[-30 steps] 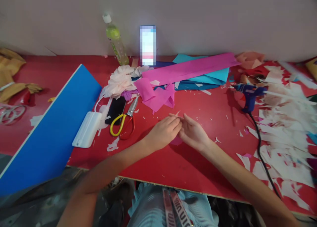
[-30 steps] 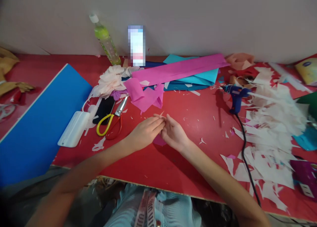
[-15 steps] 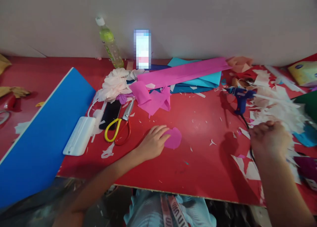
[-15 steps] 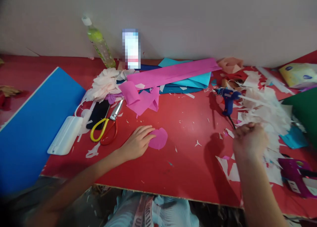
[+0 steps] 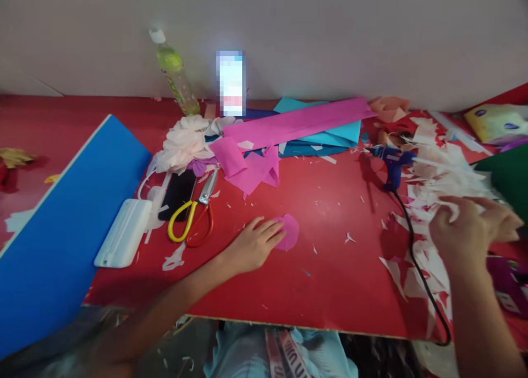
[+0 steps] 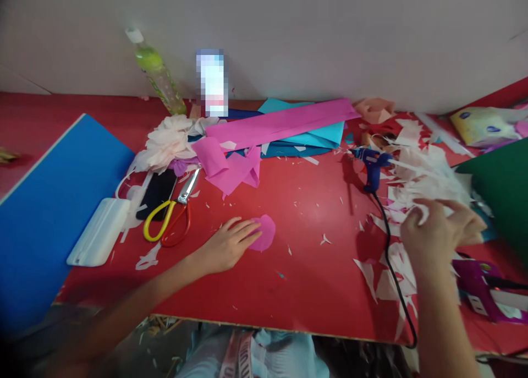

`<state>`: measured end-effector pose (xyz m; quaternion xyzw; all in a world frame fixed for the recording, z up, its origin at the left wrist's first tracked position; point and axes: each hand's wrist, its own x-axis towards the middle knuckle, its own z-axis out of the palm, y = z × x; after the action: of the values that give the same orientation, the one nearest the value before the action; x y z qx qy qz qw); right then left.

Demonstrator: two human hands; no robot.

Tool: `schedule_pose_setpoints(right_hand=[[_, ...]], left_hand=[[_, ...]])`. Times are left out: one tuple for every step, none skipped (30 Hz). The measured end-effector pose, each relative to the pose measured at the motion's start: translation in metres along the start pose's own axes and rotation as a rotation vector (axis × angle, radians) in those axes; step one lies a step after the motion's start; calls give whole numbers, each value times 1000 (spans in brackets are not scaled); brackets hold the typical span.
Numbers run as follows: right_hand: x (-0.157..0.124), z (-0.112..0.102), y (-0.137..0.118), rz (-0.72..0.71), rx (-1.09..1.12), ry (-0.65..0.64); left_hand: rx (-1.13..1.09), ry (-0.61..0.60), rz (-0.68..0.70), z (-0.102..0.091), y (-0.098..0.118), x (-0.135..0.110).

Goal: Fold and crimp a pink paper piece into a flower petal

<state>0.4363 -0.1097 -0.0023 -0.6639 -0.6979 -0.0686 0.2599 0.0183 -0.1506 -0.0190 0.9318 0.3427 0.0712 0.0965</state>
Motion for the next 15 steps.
schedule_pose_setpoints(right_hand=[[-9, 2, -19, 53, -96, 90], [-17, 6, -41, 26, -131, 85], [-25, 10, -64, -48, -105, 52], [-33, 16, -87, -143, -37, -24], [-39, 22, -109, -220, 40, -104], [-44, 29, -130, -271, 109, -153], [-48, 36, -148, -305, 177, -197], [-49, 44, -163, -325, 235, -238], [-50, 51, -175, -336, 280, -272], [-49, 59, -184, -342, 309, -292], [-48, 65, -189, -344, 327, -318], [-46, 71, -193, -347, 334, -333], [-43, 76, -194, -356, 339, -344], [-41, 79, -195, -374, 345, -356], [-39, 82, -194, -395, 346, -362]], left_hand=[[16, -2, -30, 0, 4, 0], [33, 3, -69, -1, 8, 1], [50, 12, -110, -1, 12, 1], [65, 19, -144, -2, 16, 2], [77, 24, -172, -3, 19, 3], [87, 25, -193, -4, 21, 4], [94, 26, -214, -5, 22, 6], [99, 31, -239, -6, 21, 8], [101, 43, -267, -6, 19, 11], [106, 64, -289, -5, 17, 14], [112, 89, -300, -5, 14, 18], [118, 117, -300, -3, 11, 21], [124, 146, -288, -2, 8, 24], [128, 174, -272, 0, 6, 27], [131, 199, -257, 2, 3, 30]])
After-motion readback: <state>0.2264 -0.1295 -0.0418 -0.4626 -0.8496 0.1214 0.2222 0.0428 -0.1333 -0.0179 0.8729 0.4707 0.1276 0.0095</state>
